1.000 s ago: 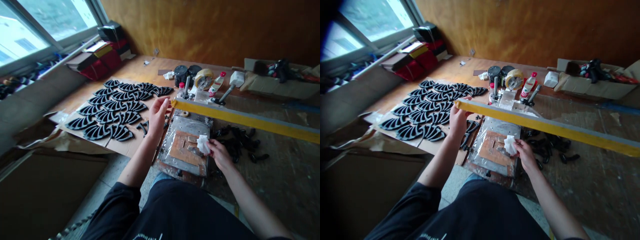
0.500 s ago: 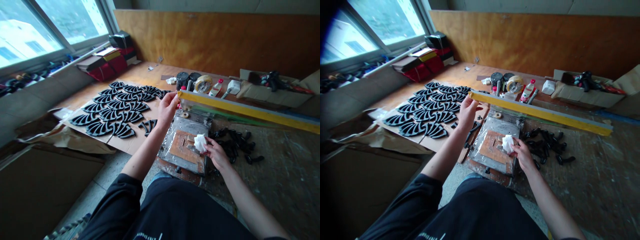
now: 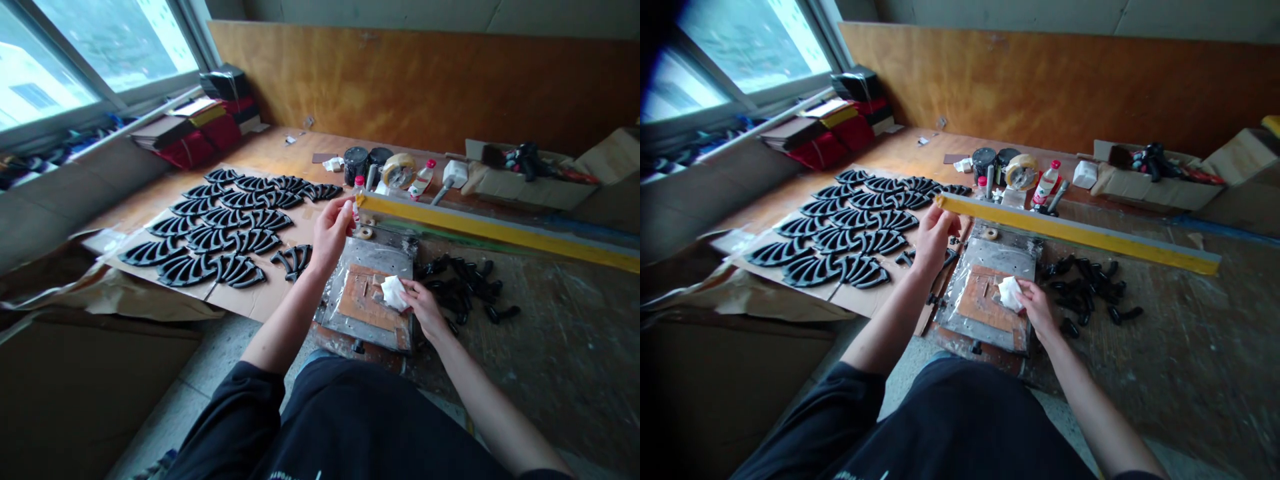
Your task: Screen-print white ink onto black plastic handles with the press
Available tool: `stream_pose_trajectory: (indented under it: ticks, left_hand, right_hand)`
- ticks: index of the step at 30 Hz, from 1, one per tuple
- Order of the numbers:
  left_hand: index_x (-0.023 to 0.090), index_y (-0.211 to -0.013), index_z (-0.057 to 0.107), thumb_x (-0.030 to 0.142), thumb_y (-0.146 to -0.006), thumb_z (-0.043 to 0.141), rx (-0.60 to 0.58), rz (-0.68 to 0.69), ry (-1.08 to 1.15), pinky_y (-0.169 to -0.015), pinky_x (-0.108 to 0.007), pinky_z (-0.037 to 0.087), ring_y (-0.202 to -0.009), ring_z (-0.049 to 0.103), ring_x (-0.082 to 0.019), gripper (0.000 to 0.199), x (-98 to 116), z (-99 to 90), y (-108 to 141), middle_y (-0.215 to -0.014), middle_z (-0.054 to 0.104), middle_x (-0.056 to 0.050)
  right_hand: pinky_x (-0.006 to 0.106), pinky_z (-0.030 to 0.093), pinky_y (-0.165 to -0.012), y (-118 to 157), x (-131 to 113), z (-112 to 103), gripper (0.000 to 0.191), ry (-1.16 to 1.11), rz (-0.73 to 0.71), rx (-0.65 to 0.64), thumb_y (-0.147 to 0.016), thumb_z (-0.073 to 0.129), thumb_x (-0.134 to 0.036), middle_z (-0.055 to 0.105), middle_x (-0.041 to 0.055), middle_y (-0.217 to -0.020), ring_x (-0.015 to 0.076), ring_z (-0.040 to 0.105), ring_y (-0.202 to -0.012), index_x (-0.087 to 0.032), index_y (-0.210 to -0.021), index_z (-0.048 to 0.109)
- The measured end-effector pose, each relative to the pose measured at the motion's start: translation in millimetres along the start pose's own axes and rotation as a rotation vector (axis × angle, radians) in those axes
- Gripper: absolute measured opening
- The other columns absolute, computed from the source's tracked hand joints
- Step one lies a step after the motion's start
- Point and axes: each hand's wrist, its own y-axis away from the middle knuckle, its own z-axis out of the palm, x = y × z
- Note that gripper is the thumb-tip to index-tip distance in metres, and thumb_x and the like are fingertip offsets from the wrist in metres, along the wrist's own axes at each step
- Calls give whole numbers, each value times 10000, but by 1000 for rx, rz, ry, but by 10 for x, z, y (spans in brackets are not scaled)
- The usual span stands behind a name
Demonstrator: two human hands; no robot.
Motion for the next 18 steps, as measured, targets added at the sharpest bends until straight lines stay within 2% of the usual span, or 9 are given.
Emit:
stream_pose_trajectory:
  ticks: [3,6,11,14,16,18]
  left_hand:
    - [189,-812,641,443,-936,494,-68,46,-14,-512,-204,374,-493,414,-70,318,103,36,24,-568,476,44]
    - [186,-736,618,490,-938,467,-124,56,-38,-514,-209,366,-494,418,-74,396,132,50,38,-551,486,35]
    - [180,-767,645,481,-936,459,-64,24,-118,-514,-202,376,-496,449,-83,392,106,80,43,-549,516,25]
    - [179,-838,676,404,-914,505,-23,24,-101,-503,-192,382,-493,463,-82,292,96,112,48,-553,529,27]
    - [176,-844,681,358,-893,533,-1,23,-79,-502,-186,397,-495,479,-78,240,89,135,53,-568,549,26]
    - [169,-808,673,347,-883,543,20,26,-57,-495,-182,410,-503,499,-76,233,82,158,59,-598,575,17]
  right_hand:
    - [277,477,-559,-76,114,-1,560,23,-14,0,-592,778,-438,725,65,-771,200,642,-627,-161,-1056,630]
    - [272,472,-558,-103,166,-17,516,55,-29,3,-620,741,-417,729,67,-790,197,644,-635,-159,-1053,631]
    - [262,468,-551,-76,152,-141,502,112,-52,21,-667,681,-417,720,62,-784,194,645,-655,-149,-1087,622]
    - [252,452,-510,-88,270,-524,542,132,-64,162,-671,669,-446,715,76,-813,197,635,-654,-145,-1120,622]
    - [257,456,-501,-68,445,-961,587,150,-71,351,-673,655,-470,713,101,-880,212,643,-688,-139,-1156,610]
    - [278,476,-517,19,661,-1455,595,278,-64,571,-705,600,-480,703,122,-921,232,650,-726,-132,-1187,597]
